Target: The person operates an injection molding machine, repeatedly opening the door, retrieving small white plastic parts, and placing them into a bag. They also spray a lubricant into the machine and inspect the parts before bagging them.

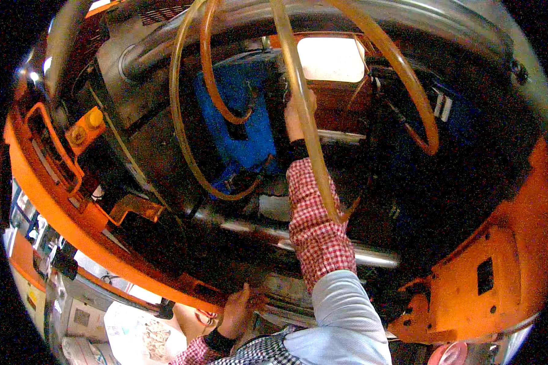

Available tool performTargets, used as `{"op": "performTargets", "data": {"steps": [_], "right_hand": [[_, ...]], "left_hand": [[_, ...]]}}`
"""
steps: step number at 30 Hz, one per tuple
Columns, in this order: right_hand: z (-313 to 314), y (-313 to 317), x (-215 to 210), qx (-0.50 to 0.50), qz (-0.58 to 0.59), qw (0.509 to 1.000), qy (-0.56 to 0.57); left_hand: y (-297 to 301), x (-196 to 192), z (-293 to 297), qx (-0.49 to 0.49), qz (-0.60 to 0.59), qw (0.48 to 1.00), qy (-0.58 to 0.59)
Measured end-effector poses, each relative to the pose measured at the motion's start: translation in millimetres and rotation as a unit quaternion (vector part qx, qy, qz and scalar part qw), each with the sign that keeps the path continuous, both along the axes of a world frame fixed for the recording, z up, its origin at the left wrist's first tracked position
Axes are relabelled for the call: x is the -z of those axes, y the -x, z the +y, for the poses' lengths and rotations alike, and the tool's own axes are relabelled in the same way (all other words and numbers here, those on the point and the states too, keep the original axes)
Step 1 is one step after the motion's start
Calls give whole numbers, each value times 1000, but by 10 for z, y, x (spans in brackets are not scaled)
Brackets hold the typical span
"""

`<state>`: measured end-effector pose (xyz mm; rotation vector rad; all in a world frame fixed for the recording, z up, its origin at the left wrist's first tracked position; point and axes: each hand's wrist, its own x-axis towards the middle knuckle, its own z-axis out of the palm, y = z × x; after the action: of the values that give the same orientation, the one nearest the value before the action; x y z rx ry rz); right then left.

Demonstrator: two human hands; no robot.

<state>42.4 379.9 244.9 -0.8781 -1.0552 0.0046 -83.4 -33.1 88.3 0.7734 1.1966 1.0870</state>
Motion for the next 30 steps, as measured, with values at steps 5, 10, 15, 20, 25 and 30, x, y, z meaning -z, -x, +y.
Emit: {"op": "performTargets", "data": {"steps": [5, 10, 15, 20, 25, 30], "right_hand": [[190, 106, -129, -9, 20, 1000, 2], [201, 198, -127, -24, 15, 1000, -1], [421, 96, -94, 43, -26, 999, 8], [319, 151, -87, -10, -76, 994, 77], [326, 184, 7, 14, -159, 979, 128], [49, 28, -112, -39, -150, 970, 185]], "left_hand": [[12, 94, 58, 17, 20, 1000, -3], [33, 242, 83, 8, -13, 1000, -9], [16, 273, 125, 13, -33, 999, -3], [42, 248, 95, 20, -6, 1000, -3], [69, 247, -39, 23, 64, 997, -31], [152, -507, -414, -13, 517, 707, -483]]}}
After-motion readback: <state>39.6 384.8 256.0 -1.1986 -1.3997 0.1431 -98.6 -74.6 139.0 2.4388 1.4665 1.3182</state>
